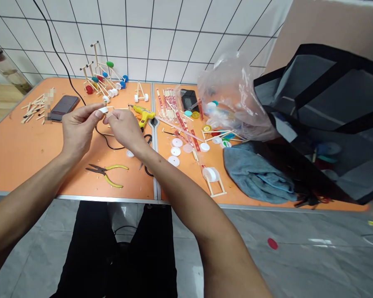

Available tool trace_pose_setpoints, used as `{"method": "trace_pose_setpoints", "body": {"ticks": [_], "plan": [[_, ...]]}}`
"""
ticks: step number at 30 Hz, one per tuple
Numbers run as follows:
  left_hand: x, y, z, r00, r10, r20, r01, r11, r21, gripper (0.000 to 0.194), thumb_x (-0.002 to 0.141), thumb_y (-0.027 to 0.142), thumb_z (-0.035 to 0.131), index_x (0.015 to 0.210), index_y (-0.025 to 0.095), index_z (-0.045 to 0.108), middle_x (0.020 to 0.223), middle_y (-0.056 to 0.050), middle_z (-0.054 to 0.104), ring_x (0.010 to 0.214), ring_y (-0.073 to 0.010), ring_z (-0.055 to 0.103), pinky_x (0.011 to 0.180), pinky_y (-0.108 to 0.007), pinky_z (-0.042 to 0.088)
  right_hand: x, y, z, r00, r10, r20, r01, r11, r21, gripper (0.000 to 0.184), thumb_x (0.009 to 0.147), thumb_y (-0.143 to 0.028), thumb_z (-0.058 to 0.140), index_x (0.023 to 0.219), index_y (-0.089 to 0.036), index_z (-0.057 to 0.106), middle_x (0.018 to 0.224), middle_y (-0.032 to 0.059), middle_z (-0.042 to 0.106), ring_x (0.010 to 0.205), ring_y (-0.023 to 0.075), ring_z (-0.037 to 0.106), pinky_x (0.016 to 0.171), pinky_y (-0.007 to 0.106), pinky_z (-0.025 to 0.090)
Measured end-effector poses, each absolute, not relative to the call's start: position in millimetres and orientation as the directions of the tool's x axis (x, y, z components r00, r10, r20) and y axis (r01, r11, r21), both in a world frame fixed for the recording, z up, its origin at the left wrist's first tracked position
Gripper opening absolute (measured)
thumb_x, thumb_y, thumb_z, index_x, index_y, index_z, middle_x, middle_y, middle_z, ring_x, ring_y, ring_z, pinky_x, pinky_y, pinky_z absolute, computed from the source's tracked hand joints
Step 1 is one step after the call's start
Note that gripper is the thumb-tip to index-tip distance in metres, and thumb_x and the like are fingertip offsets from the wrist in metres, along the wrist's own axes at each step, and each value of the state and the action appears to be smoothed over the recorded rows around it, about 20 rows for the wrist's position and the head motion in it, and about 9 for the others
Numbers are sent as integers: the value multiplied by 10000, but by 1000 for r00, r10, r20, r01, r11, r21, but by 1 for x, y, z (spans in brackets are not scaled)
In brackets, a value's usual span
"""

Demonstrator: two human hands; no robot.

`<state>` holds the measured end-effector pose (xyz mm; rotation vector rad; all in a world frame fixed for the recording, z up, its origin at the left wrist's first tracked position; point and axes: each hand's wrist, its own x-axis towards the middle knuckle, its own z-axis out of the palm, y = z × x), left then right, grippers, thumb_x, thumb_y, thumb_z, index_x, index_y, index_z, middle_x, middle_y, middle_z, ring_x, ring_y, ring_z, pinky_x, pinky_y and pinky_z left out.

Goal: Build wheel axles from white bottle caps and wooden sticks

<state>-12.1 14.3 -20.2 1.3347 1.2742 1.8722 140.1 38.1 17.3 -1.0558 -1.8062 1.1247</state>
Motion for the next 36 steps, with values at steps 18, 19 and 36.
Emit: {"method": "trace_pose_setpoints", "body": {"ticks": [18,19,36], "plan": [[-27,30,-24,-280,954,111,-304,-198,932,71,993,230,828,925,220,841,1073,-107,900,1203,-263,865,1036,-328,730,148,23,27,-417,885,207,775,465,-428,399,1206,-371,409,1229,-230,782,1130,100,830,980,261,694,753,334,359],[-27,30,-24,-275,955,109,-311,-196,930,78,999,219,816,925,218,843,1074,-109,901,1196,-258,867,1034,-327,730,148,23,27,-415,887,204,779,462,-424,398,1207,-375,409,1233,-232,780,1124,101,829,973,261,692,752,335,359],[-23,25,-23,-219,950,224,-269,-280,921,243,794,318,1017,998,263,897,1135,-76,907,1133,-256,863,1049,-395,723,153,32,21,-395,878,271,678,477,-559,345,1131,-309,472,967,-231,764,970,56,789,897,230,647,762,332,363]]}}
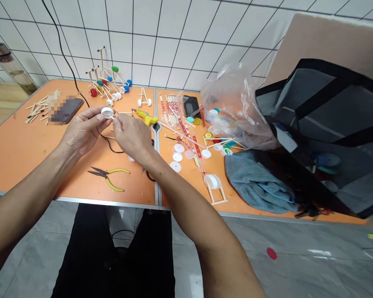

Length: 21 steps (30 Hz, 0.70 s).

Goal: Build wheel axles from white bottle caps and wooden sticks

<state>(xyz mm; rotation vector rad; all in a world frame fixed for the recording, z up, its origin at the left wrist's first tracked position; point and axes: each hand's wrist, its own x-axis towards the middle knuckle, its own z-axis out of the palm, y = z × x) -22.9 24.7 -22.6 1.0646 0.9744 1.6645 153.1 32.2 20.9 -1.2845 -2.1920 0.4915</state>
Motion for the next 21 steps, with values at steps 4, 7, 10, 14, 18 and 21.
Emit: {"method": "trace_pose_setpoints", "body": {"ticks": [4,7,10,14,18,21], "plan": [[-26,25,-21,-171,961,216,-280,-257,925,285,780,316,1035,1026,264,900,1148,-83,903,1145,-262,862,1039,-387,719,154,37,21,-383,884,267,483,438,-758,278,1041,-240,542,817,-225,705,815,3,699,864,201,627,780,309,397],[-30,25,-20,-133,967,216,-280,-246,928,280,789,303,1038,1027,259,897,1140,-86,898,1127,-259,865,1025,-383,716,154,37,23,-383,907,173,306,301,-903,243,983,-231,581,764,-226,687,675,-42,560,706,158,520,697,277,377],[-33,26,-21,-119,968,220,-276,-245,929,266,798,325,1045,1003,251,892,1109,-87,893,1051,-247,869,979,-371,719,155,35,26,-408,911,56,161,132,-978,219,935,-227,603,728,-227,675,573,-83,404,567,123,332,574,252,265],[-32,28,-22,-126,961,247,-270,-272,924,305,793,410,1055,993,253,886,998,-68,873,888,-223,856,858,-363,726,155,32,31,-472,880,-52,61,-27,-998,207,909,-193,596,716,-217,668,509,-119,286,507,100,189,499,232,156],[-32,27,-21,-77,966,246,-273,-257,927,310,795,473,1048,955,260,889,917,-65,861,775,-200,819,769,-345,715,155,30,34,-505,860,-79,19,-81,-997,203,899,-180,615,701,-211,644,506,-128,276,491,82,160,468,204,136],[-34,25,-19,-48,972,232,-289,-235,928,268,847,455,1016,968,248,896,1053,-109,889,838,-209,832,767,-333,707,156,29,35,-527,843,-105,-7,-127,-992,197,895,-185,620,700,-213,619,513,-135,265,482,74,140,447,188,135]]}}
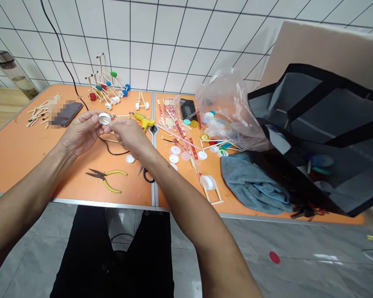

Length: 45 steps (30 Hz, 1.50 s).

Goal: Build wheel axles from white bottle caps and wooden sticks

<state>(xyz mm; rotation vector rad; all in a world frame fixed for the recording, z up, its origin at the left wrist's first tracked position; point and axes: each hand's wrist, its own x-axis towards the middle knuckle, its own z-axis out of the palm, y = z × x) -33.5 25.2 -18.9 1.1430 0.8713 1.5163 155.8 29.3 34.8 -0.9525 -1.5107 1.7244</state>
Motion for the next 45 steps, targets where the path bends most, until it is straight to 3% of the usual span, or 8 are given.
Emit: {"method": "trace_pose_setpoints", "body": {"ticks": [3,7,10,12,16,20,23,45], "plan": [[-35,24,-16,-36,976,217,-304,-217,928,246,850,398,1018,1000,242,902,1178,-128,896,880,-203,837,747,-300,688,158,31,35,-561,813,-158,-33,-213,-976,160,908,-212,620,748,-216,624,521,-145,268,475,72,123,432,182,146],[-33,22,-11,-22,983,183,-365,-178,914,286,776,313,1062,990,218,898,1100,-114,905,727,-130,769,647,-223,629,158,33,34,-605,774,-188,-39,-264,-964,143,922,-250,597,784,-224,621,522,-151,261,473,79,109,436,199,152],[-28,20,-8,-19,986,167,-429,-159,889,285,740,279,1075,943,190,895,994,-89,901,652,-89,716,616,-177,604,157,33,31,-557,823,-111,37,-109,-993,167,933,-254,586,773,-227,630,538,-128,283,491,98,190,484,226,203],[-26,19,-6,-22,989,148,-466,-141,873,246,749,237,1062,916,177,892,940,-76,893,633,-76,704,629,-164,611,156,31,29,-464,885,37,173,132,-976,199,950,-240,587,762,-223,652,580,-77,423,558,122,378,564,245,301],[-23,20,-4,-57,995,87,-493,-104,864,130,816,159,995,883,161,884,894,-69,877,635,-72,711,633,-145,619,155,25,26,-370,883,289,558,460,-690,292,1070,-263,521,888,-219,745,898,40,768,878,205,663,756,309,402],[-23,20,-4,-87,995,58,-476,-93,874,72,871,156,950,908,156,889,958,-75,888,675,-79,736,665,-145,642,154,19,28,-374,893,250,803,447,-395,362,1158,-312,450,1127,-211,797,1044,96,835,915,245,706,721,341,327],[-23,20,-5,-79,995,59,-469,-89,878,101,870,168,960,948,144,901,977,-87,888,707,-94,758,711,-162,666,151,16,31,-367,900,235,856,426,-294,387,1184,-319,426,1229,-209,794,1111,111,853,954,260,729,714,343,318],[-18,20,-16,-141,978,151,-416,-197,888,325,720,351,1086,949,190,922,946,-67,884,749,-123,766,793,-245,677,151,16,33,-392,895,211,856,440,-271,411,1197,-298,384,1307,-210,770,1182,117,863,1038,281,754,728,354,328]]}}
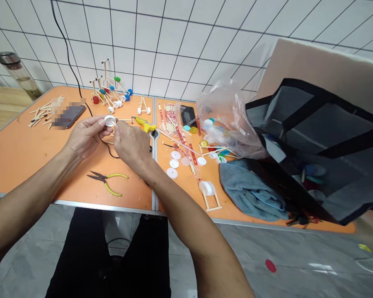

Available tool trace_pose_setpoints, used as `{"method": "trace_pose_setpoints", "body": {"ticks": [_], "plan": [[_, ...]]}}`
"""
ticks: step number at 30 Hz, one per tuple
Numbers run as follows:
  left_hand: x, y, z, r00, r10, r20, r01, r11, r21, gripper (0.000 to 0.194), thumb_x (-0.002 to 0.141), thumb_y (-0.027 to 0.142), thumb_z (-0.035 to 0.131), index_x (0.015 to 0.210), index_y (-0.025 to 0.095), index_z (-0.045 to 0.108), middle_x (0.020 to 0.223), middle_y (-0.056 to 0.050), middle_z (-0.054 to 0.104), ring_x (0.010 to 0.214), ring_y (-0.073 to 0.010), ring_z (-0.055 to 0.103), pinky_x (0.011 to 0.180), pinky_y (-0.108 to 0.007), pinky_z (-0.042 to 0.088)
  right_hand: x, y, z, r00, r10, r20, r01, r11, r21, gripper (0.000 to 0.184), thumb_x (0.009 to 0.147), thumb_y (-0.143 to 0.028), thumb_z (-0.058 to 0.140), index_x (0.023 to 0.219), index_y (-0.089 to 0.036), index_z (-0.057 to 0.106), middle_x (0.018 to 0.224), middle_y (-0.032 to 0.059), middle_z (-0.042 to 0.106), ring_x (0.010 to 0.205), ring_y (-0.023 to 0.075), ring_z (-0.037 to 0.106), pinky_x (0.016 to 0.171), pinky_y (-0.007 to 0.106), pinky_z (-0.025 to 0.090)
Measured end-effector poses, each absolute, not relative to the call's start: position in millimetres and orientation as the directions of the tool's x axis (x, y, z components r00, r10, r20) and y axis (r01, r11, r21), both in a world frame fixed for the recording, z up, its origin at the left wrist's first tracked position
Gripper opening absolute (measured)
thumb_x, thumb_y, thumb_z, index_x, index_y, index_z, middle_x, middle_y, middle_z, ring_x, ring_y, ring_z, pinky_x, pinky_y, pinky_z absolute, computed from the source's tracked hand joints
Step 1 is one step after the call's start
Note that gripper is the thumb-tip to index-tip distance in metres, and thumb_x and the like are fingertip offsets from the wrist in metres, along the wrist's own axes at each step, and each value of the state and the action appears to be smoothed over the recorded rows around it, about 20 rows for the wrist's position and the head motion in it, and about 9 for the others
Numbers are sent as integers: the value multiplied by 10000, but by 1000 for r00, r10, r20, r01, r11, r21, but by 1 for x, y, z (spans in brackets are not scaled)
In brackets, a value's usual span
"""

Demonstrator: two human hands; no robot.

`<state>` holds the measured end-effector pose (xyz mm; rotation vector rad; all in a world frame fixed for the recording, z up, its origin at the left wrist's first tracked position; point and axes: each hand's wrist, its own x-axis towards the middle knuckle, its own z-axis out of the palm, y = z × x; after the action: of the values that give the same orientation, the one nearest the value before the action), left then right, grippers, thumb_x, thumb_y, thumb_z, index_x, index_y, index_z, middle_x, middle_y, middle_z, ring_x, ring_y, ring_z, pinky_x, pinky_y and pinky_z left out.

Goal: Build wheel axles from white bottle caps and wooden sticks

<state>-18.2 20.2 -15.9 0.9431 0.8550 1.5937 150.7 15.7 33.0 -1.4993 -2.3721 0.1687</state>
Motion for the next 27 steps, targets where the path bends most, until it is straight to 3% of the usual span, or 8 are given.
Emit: {"method": "trace_pose_setpoints", "body": {"ticks": [7,13,18,27], "plan": [[-13,18,-13,-183,975,123,-442,-193,876,305,741,339,1076,951,187,916,939,-55,882,749,-118,773,784,-225,684,150,21,27,-391,890,234,785,456,-419,418,1201,-342,380,1170,-221,779,1131,94,849,1001,257,724,749,339,352],[-12,17,-12,-196,975,105,-461,-187,867,171,841,280,1006,958,194,916,1001,-58,889,792,-112,793,820,-210,695,150,21,26,-391,887,247,762,462,-454,429,1201,-344,363,1158,-225,773,1137,92,838,1029,252,726,778,329,384],[-12,18,-13,-215,974,73,-463,-167,870,128,879,260,975,966,194,908,1019,-60,884,823,-123,809,852,-217,702,150,21,26,-394,884,253,759,468,-453,429,1203,-347,358,1167,-233,770,1152,87,838,1046,253,727,791,324,402],[-8,18,-17,-236,963,127,-445,-223,867,298,751,346,1070,946,188,908,996,-56,887,800,-114,789,819,-228,684,149,17,31,-399,891,216,834,450,-320,425,1195,-311,359,1261,-218,769,1131,105,848,963,260,717,735,346,333]]}}
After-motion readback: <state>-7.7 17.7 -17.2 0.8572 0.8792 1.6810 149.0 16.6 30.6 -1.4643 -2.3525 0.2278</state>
